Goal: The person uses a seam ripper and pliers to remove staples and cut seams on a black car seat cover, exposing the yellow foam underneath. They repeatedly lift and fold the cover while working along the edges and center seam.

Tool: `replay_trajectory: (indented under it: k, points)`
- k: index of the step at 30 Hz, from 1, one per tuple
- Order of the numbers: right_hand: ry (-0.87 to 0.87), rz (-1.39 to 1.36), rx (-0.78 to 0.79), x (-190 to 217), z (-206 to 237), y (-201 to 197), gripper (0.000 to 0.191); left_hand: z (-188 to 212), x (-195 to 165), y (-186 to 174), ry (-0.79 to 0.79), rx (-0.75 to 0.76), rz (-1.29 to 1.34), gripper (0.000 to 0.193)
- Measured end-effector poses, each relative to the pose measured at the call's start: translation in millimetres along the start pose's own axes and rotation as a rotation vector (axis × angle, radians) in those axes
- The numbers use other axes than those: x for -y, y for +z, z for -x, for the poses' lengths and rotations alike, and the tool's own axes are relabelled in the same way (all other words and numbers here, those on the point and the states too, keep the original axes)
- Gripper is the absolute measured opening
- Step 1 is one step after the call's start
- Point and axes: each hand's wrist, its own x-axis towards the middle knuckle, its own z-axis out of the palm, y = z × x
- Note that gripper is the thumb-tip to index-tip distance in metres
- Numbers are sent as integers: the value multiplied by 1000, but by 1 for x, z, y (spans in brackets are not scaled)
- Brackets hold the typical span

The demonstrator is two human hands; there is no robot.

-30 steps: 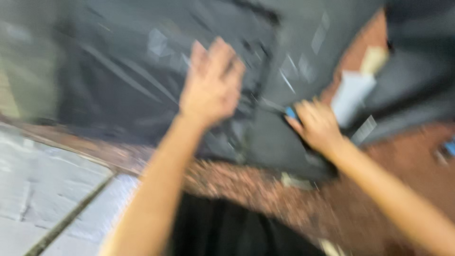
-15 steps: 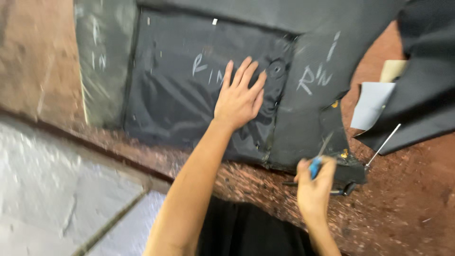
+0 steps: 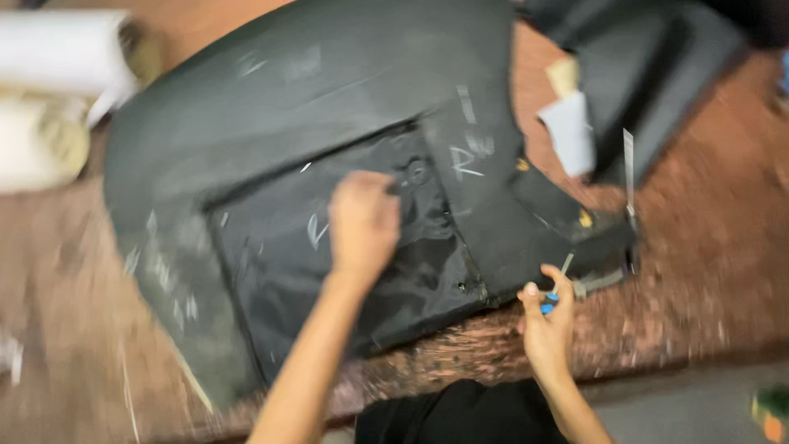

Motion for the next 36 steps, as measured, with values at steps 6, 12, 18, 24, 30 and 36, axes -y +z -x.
replay_trajectory:
  k: [6,12,18,24,30,36]
  points:
    - [27,2,-89,-18,59,71,80,-123,200,-141,484,-306,-661,49]
    - [-43,13,-167,-34,68,119,88,-157,303,-227,5,274,-343,65]
    - [-397,201,-354,-34,70,149,83,-150,297,-241,-287,275,-444,77]
    - [-342,234,-292,10,40,136,86,-107,299,-264,-488,259,-402,79]
    - [-655,372,-228,62,-39,129,77,-15,308,-267,-501,97,-482,83]
    - [-674,420,-247,103,-106,146,63,68,297,-279,-628,160,-401,86]
